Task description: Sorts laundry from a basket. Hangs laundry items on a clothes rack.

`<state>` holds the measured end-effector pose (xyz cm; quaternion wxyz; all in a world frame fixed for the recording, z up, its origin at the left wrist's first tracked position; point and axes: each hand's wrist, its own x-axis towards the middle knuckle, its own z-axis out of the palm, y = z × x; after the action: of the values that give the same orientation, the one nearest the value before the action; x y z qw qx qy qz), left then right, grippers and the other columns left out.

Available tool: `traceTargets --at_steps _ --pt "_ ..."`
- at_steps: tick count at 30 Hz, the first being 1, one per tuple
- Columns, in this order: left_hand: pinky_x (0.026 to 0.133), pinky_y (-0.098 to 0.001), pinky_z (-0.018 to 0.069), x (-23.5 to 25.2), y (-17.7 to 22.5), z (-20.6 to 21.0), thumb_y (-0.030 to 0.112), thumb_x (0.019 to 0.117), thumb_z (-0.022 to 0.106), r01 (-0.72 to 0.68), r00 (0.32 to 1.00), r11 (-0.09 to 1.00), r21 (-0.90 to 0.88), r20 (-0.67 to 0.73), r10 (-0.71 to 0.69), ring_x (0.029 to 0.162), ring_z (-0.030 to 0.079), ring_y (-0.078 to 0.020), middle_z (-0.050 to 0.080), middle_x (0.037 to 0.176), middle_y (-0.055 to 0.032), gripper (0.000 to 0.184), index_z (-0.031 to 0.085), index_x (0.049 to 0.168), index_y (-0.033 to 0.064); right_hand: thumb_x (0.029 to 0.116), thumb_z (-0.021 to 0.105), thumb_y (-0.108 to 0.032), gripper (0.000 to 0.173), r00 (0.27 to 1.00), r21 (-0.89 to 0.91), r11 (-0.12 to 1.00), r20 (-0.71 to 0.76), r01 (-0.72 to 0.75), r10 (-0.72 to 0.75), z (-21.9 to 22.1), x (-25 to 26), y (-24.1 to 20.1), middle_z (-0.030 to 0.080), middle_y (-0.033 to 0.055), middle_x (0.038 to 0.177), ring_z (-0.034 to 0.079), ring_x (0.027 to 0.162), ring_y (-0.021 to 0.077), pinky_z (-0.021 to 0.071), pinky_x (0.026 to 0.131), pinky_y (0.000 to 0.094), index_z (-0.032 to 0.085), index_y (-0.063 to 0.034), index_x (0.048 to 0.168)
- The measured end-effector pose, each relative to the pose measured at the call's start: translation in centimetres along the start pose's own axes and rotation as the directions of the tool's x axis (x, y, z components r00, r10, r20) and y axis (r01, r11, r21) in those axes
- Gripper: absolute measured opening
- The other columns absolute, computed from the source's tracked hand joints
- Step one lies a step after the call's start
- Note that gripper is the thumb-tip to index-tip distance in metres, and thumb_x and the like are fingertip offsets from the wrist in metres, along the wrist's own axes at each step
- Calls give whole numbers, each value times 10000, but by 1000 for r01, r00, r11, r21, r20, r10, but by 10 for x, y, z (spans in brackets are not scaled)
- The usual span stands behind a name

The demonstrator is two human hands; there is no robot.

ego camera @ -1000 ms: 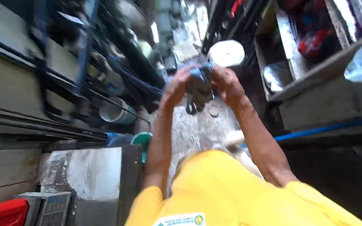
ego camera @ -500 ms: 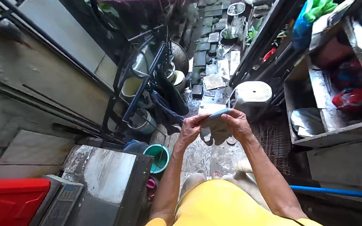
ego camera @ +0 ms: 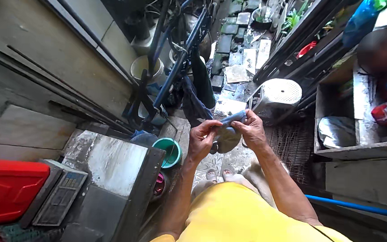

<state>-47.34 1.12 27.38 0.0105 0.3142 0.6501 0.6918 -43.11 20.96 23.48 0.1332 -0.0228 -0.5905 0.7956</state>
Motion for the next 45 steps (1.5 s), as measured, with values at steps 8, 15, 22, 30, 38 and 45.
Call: traceTargets --at_steps 8,15,22,30,38,45 --pt "966 -346 581 -30 28 -16 -50 993 558 -79 962 974 211 -241 130 1102 686 -171 721 1165 -81 206 727 1099 1 878 703 44 478 979 45 999 204 11 -20 38 16 -6 723 33 831 685 678 71 588 645 247 459 -158 1235" --pt "994 -353 570 -40 51 -16 -39 1000 552 -19 930 949 316 -342 133 1133 676 -174 716 1184 -70 214 729 1106 15 953 704 -141 115 836 360 887 546 -288 49 47 24 -1 733 13 987 686 832 71 601 729 279 747 -134 1060" --pt "932 -395 583 -42 56 -10 79 965 617 172 802 943 286 -597 35 1123 669 -216 669 1244 -79 236 560 1194 63 1050 570 -189 116 806 286 885 573 -366 148 71 30 -18 690 30 952 673 802 89 598 718 286 627 -134 1135" --pt "1059 -392 536 -26 90 -41 444 789 873 136 671 912 387 -713 203 1355 528 -216 420 1556 -118 1230 33 1612 84 1071 507 -149 278 809 291 883 569 -368 150 90 55 -16 714 111 1075 695 934 156 600 851 352 642 -12 1272" --pt "999 -491 564 6 66 -69 472 729 901 -154 838 962 227 -485 249 1305 561 -308 436 1541 -150 1303 10 1602 93 1076 510 -161 275 827 357 859 547 -367 127 109 69 -22 709 118 1055 692 922 169 601 839 363 633 -6 1266" --pt "1082 -421 513 32 25 -64 296 764 910 -151 830 984 97 -529 180 1344 537 -260 508 1494 -137 1015 308 1530 13 1065 514 -131 251 839 321 897 536 -304 92 117 73 -20 712 106 1058 685 940 152 592 863 351 652 3 1226"
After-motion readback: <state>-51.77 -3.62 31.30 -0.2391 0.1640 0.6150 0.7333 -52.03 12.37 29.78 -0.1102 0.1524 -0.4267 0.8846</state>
